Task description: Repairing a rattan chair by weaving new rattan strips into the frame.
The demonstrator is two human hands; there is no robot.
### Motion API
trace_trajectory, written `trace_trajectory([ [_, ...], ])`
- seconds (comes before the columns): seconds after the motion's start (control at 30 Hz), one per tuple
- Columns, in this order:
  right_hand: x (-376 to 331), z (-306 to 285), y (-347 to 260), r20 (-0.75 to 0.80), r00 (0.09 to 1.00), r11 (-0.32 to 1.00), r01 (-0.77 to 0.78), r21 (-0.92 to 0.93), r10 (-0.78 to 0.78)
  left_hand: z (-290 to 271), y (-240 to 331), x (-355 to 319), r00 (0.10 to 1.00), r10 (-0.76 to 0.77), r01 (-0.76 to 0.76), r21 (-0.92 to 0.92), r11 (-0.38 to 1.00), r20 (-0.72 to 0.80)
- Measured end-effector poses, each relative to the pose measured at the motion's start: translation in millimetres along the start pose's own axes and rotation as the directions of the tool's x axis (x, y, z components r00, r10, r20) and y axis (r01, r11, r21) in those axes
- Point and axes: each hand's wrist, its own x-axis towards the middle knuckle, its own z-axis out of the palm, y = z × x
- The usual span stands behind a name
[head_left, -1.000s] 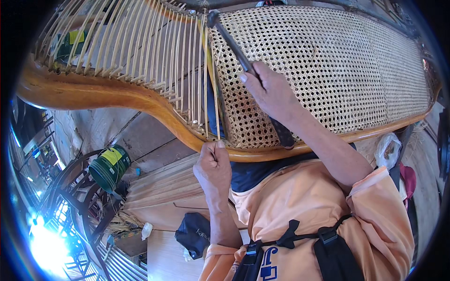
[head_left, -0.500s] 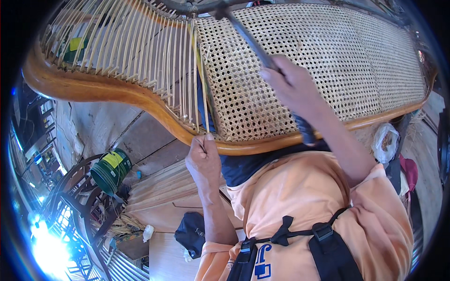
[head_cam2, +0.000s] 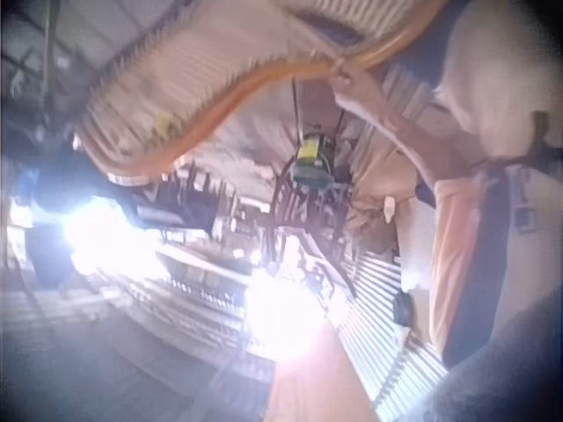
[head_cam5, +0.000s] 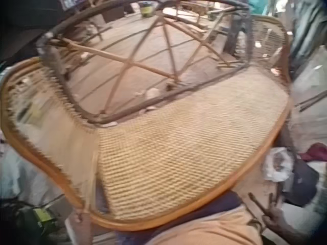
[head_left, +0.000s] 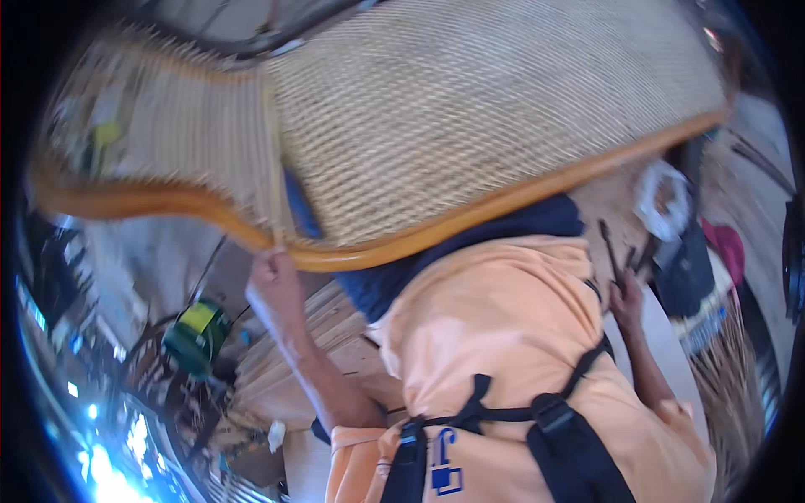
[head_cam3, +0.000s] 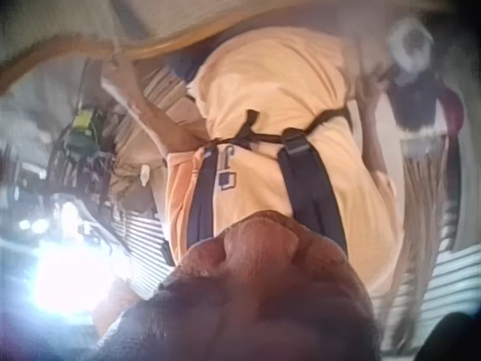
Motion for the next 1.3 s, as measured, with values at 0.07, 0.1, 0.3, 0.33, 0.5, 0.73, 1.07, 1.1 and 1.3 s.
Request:
trace_trajectory([
  [0.07,-6,22,26,0.104,0.970,0.974,-0.212,-0.083,0.220,4,-12,-4,0.998,0.053,-0.052,-0.022,0.998,0.020],
  [0.1,-4,30,30,0.028,0.986,0.978,-0.162,-0.128,0.167,7,-19,-5,0.998,0.067,-0.068,-0.047,0.997,-0.005],
  [0.3,18,48,29,-0.098,0.927,0.917,-0.372,-0.146,0.361,18,-17,-1,0.972,-0.167,0.214,-0.330,0.919,0.166],
  [0.33,20,50,31,-0.123,0.921,0.913,-0.384,-0.140,0.369,19,-12,-1,0.973,-0.175,0.217,-0.344,0.914,0.149],
  [0.5,25,52,2,-0.009,0.995,0.994,-0.095,-0.053,0.095,8,-15,-11,0.966,-0.235,0.257,-0.291,0.922,0.109],
  [0.73,-4,69,34,0.409,0.899,0.949,-0.025,-0.313,0.159,32,-16,-25,0.971,-0.188,0.225,-0.310,0.924,0.145],
  [1.07,46,16,38,0.162,0.977,0.984,-0.153,0.090,0.137,21,-8,-45,0.915,-0.334,0.396,-0.352,0.848,0.226],
  [1.1,61,0,19,0.217,0.941,0.948,-0.291,0.128,0.260,23,-11,-44,0.932,-0.311,0.358,-0.334,0.872,0.188],
  [1.3,141,-65,-137,0.526,0.800,0.851,-0.467,0.240,0.291,26,-12,-40,0.927,-0.330,0.373,-0.359,0.855,0.176],
])
